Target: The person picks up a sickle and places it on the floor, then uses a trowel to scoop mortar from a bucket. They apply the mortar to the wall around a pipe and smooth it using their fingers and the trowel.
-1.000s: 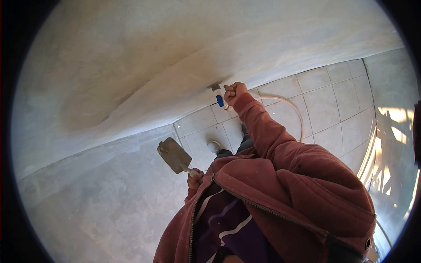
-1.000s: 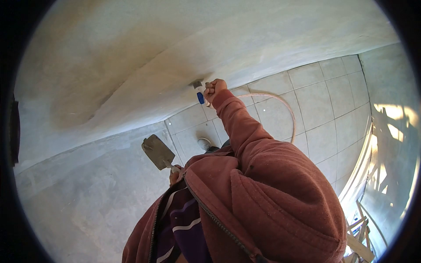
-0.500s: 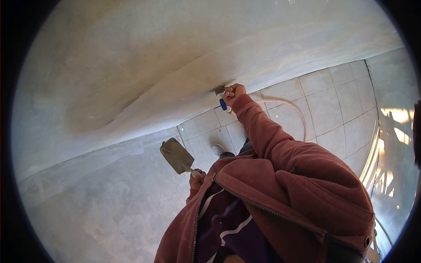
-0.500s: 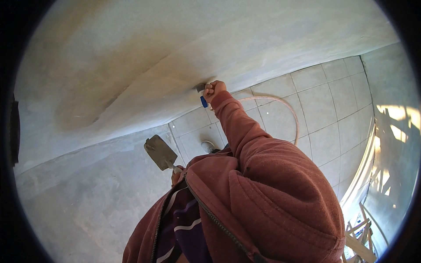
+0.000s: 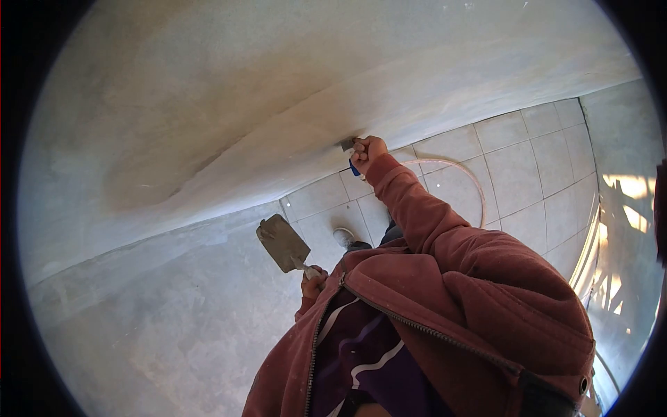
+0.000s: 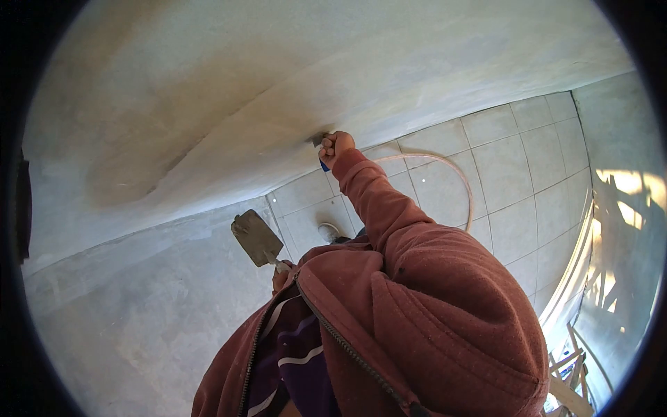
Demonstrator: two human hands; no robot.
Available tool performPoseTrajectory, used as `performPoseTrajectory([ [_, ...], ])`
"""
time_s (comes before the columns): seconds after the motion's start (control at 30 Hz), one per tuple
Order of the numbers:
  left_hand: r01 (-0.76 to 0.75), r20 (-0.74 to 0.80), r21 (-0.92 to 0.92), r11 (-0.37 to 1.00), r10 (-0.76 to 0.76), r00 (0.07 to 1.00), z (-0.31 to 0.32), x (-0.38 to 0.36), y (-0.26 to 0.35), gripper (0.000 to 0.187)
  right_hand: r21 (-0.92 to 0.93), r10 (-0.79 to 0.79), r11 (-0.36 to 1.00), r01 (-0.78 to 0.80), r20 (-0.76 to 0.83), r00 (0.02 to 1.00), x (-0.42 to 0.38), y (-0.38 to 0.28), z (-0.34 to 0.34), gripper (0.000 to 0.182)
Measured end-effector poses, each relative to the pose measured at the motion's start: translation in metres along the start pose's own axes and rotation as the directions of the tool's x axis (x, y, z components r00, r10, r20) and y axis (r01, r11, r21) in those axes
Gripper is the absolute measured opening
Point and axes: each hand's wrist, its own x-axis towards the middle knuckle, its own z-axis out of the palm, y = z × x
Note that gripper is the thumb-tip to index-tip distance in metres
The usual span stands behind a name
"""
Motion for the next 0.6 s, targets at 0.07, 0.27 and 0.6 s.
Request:
performPoseTrajectory([
  [0.07,0.01,-0.029,0.044,0.999,-0.009,1.0,-0.006,0.002,0.001,0.025,-0.078,-0.029,0.997,0.027,-0.016,0.999,0.002,0.006,0.003,0.011],
  [0.27,0.006,0.011,0.011,1.0,-0.006,1.0,-0.001,-0.002,0.004,0.025,-0.351,-0.094,0.933,0.077,-0.031,0.995,-0.008,0.02,0.021,0.007],
  [0.6,0.007,0.055,0.048,0.999,-0.01,0.998,0.002,-0.006,0.006,0.024,-0.327,0.173,0.942,-0.075,0.281,0.944,-0.031,0.068,0.009,0.038],
])
